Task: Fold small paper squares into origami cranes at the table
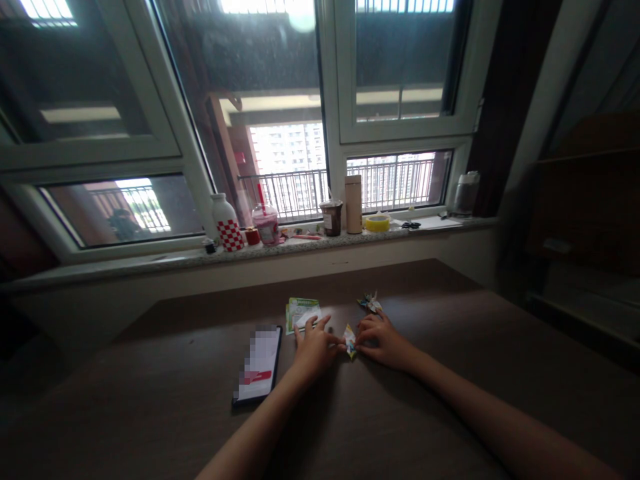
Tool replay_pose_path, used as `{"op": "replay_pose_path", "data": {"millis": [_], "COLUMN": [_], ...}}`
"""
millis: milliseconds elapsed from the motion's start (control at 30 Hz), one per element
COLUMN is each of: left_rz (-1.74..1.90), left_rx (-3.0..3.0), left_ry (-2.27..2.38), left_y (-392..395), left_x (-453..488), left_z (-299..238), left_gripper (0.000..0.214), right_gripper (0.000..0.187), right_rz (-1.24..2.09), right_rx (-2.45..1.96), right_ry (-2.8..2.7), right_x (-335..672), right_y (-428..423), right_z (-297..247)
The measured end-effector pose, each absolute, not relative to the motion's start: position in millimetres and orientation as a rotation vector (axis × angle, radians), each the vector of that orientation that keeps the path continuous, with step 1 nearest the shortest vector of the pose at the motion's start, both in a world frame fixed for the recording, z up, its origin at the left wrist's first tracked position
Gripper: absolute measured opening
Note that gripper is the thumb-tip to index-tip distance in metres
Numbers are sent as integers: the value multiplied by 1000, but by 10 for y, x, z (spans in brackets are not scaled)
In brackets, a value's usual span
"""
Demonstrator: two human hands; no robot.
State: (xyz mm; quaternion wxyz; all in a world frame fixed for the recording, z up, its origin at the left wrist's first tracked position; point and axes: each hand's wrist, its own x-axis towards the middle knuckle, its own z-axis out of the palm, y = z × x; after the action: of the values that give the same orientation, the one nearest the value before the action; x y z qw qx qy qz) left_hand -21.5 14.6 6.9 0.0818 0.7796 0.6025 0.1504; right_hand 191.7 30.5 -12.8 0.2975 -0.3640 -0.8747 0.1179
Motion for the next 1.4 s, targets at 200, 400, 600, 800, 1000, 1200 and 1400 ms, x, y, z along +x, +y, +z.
{"op": "replay_pose_path", "data": {"millis": [200, 400, 600, 800, 1000, 1200, 1400], "left_rz": [458, 398, 405, 492, 618, 655, 645], "left_rx": [2326, 2351, 2326, 2313, 2322, 2363, 2394], "left_ry": [1809, 1796, 1788, 1778, 1776, 1742, 1734], "left_y": [161, 174, 182, 184, 169, 147, 96], "left_x": [-214, -236, -241, -236, -202, -193, -148], "left_z": [35, 69, 58, 15, -36, -73, -53], "left_gripper": [16, 20, 22, 16, 15, 14, 12], "right_gripper": [12, 10, 7, 8, 8, 16, 13], "right_rz": [258, 244, 262, 265, 325, 280, 191], "right_rx": [-966, -961, -984, -1054, -1046, -1105, -1092], "right_ry": [-2352, -2346, -2305, -2248, -2215, -2231, -2263], "right_x": [1909, 1900, 1894, 1867, 1857, 1859, 1856], "right_y": [294, 294, 289, 312, 255, 287, 289], "right_z": [-135, -152, -150, -199, -143, -198, -234]}}
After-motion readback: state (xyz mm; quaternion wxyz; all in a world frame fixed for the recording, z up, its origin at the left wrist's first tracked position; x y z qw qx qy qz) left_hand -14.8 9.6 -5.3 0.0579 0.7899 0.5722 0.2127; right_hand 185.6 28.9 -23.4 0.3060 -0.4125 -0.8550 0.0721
